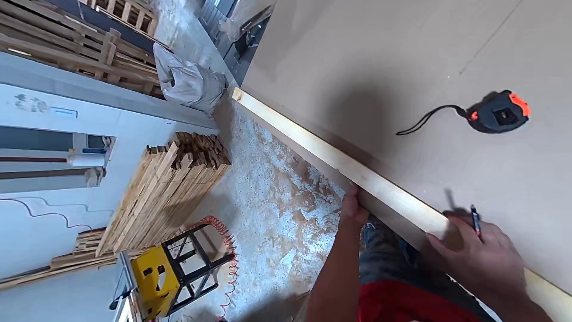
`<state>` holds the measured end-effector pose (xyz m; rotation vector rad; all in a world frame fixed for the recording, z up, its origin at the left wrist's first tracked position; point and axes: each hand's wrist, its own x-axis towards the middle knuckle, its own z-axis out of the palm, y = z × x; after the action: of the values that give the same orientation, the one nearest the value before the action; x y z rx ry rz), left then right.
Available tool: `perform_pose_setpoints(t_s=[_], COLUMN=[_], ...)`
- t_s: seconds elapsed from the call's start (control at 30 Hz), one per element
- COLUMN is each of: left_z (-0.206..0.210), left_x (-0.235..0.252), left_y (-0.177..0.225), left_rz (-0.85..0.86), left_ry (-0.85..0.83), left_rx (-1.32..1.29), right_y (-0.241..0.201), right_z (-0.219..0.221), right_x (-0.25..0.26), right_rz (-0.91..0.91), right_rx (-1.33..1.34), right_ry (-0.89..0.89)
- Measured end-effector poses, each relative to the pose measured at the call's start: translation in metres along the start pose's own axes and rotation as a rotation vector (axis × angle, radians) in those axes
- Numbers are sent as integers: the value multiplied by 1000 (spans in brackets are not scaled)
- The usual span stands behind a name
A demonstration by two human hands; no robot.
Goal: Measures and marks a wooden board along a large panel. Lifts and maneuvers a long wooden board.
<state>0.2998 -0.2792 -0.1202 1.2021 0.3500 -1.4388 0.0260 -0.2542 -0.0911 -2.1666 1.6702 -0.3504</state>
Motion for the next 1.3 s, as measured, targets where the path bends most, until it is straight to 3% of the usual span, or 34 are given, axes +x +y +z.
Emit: perform_pose_setpoints(t_s=[0.17,0.5,1.0,1.3], left_z=[7,13,14,10], left_x=[10,10,11,6], left_y=[20,21,28,25], left_rz=[-43,-130,-164,-135], left_ry=[22,148,110,100], left_rx=[22,77,94,74], right_y=[5,-15,-19,-15], right_z=[-4,-7,-5,3], right_x=[7,29,35,27], right_rz=[-13,55,126,70], right_rx=[-5,15,67,39], right_ry=[4,-51,-82,-121])
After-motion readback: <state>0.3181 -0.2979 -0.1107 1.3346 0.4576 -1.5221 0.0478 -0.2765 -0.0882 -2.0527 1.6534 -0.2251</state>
